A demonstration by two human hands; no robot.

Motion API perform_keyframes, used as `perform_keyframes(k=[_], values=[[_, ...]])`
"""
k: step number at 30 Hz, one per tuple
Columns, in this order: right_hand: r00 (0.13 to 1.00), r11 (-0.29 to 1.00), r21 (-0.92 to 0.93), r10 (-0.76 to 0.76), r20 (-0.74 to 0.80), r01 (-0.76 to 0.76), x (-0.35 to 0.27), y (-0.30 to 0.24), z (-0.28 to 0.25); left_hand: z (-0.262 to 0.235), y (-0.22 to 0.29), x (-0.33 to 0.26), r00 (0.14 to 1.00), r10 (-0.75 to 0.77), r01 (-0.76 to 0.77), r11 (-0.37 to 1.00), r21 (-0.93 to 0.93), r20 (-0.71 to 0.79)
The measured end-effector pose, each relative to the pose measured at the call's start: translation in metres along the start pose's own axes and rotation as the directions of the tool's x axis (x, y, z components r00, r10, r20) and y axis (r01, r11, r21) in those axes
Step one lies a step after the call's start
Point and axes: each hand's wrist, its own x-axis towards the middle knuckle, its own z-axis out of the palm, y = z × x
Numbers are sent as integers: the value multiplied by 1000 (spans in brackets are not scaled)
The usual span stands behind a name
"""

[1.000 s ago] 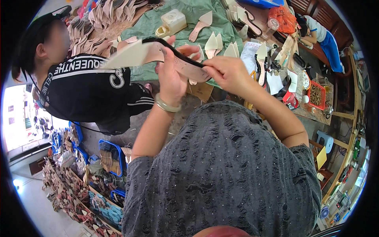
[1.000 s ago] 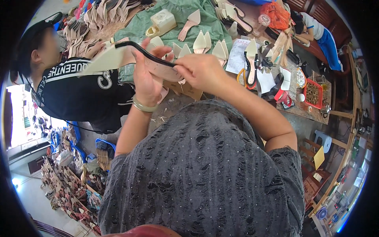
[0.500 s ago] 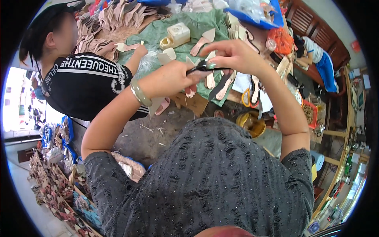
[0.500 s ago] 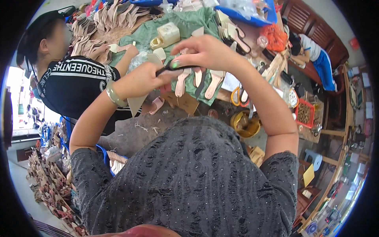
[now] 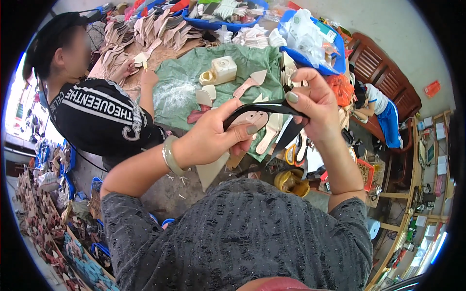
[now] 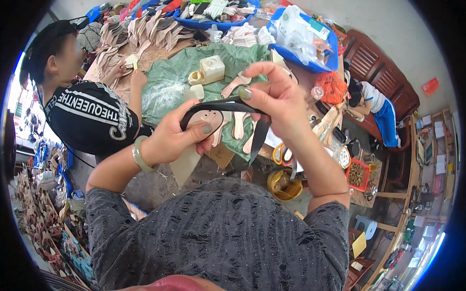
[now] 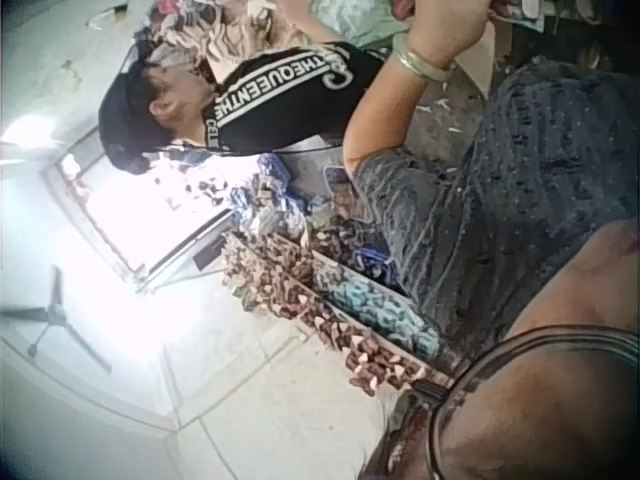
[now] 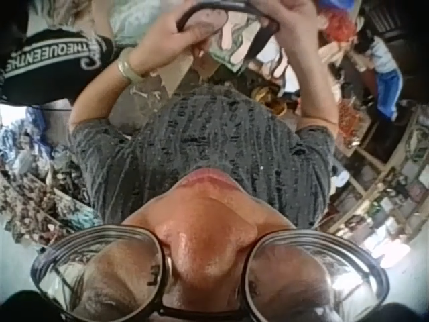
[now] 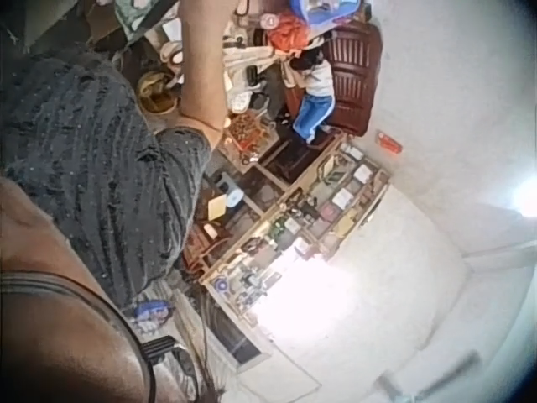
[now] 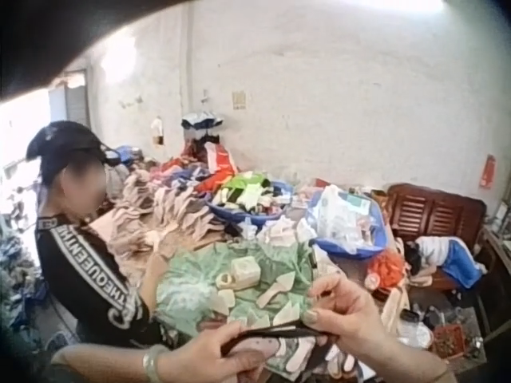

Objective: The person assembles high-heeled shoe components by applying shoe straps to shoe soles and trimming the edges of the straps with scissors.

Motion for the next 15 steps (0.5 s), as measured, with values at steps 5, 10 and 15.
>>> perform_keyframes(k=[5, 10, 15], values=[[994, 952, 293, -65, -88, 89, 6, 51, -6, 6, -30, 33, 976, 187, -203, 966, -162, -108], [975, 955, 277, -40, -217, 101, 11, 79, 2, 2, -59, 56, 938, 303, -337, 911, -236, -169], [953, 990, -135, 9, -304, -52, 13, 98, 2, -4, -87, 63, 804, 332, -485, 846, -220, -494]])
